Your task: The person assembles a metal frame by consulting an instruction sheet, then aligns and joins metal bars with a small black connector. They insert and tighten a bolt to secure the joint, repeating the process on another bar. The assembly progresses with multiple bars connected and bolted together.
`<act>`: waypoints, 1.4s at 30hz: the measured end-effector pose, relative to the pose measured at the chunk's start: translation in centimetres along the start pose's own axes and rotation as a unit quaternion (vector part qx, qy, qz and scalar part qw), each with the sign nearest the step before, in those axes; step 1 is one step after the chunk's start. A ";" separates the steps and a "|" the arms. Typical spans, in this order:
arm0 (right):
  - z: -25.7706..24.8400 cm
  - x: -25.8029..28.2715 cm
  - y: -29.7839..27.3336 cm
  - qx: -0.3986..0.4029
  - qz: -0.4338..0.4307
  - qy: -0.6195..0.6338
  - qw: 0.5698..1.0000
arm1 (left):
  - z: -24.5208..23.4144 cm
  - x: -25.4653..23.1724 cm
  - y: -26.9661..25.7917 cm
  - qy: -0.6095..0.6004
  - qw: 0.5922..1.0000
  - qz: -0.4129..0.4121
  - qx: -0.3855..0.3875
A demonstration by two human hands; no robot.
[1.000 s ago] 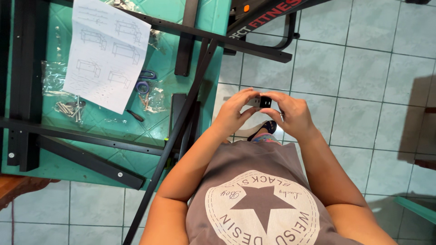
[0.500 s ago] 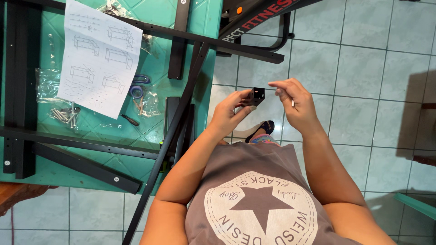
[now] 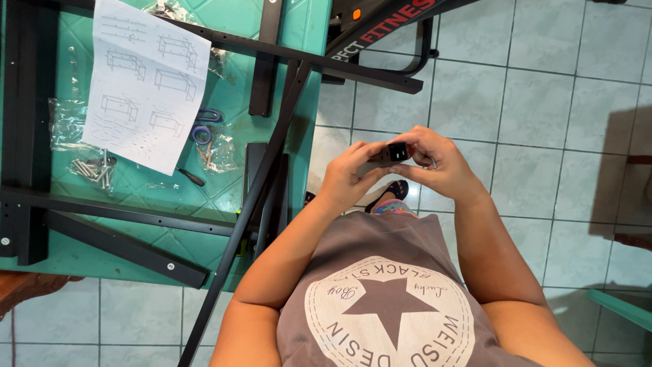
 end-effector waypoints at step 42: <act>3.0 0.7 1.3 0.023 0.009 -0.038 0.999 | -1.8 0.9 -1.9 -0.076 0.997 -0.018 -0.025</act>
Point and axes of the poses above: each hand's wrist, its own y-axis towards the middle knuckle, its own z-axis out of the palm, x = y × z, the point moved 6 cm from there along y, towards the middle knuckle, and after that the axes turned 4 degrees about y, right-handed, at the moved point
